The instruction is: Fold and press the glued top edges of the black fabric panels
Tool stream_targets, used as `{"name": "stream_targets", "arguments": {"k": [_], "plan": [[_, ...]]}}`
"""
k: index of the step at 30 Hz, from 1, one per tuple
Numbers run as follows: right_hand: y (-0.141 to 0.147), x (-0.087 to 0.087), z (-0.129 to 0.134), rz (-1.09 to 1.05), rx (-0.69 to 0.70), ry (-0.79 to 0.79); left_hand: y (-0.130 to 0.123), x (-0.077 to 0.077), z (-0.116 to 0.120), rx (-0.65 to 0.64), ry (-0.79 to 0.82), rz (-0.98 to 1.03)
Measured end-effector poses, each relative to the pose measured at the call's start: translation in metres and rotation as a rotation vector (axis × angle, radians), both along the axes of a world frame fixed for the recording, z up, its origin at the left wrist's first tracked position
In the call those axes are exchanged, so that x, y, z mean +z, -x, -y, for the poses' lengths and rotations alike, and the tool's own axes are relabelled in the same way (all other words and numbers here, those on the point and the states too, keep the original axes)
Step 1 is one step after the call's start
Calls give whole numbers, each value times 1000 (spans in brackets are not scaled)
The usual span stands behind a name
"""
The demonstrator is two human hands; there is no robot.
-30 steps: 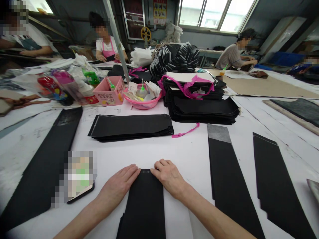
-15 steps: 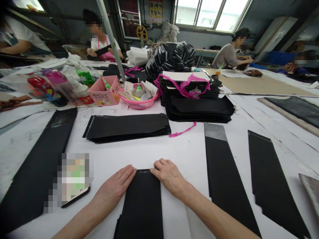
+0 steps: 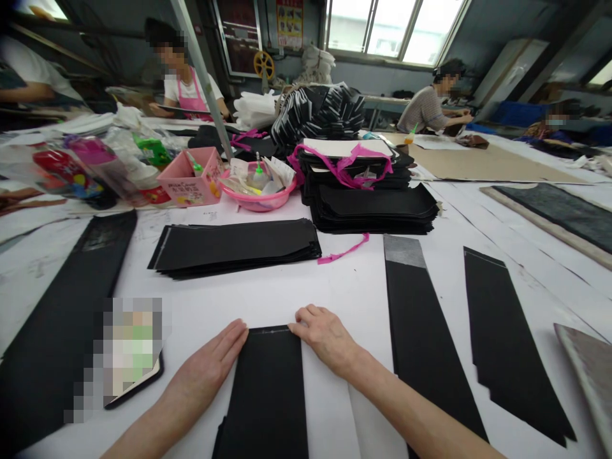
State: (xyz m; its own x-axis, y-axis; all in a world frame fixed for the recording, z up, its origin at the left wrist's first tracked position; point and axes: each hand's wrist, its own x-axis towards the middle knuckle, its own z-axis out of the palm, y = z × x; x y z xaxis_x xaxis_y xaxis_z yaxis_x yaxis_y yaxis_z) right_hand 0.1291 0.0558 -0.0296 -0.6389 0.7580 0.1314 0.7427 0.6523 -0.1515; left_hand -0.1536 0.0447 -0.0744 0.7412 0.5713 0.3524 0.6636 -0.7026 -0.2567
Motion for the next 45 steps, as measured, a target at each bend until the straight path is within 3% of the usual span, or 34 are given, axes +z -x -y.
{"name": "stream_targets", "arguments": {"k": [11,26,30,33,39,45], "plan": [[-8,-5,4,-26,-28,28,-1,3,1,1,-119,27],[-24,-11,15,-121,-110,69,-1,2,3,27,-53,69],[-31,-7,19,-129,-185,110,-1,0,3,33,-14,87],[-19,0,18,-134,-249,75,-1,-2,3,42,18,114],[20,4,4,-28,-79,6,-3,-3,2,34,17,168],[22,0,-5,86,31,-53,-4,0,4,46,-6,137]]}}
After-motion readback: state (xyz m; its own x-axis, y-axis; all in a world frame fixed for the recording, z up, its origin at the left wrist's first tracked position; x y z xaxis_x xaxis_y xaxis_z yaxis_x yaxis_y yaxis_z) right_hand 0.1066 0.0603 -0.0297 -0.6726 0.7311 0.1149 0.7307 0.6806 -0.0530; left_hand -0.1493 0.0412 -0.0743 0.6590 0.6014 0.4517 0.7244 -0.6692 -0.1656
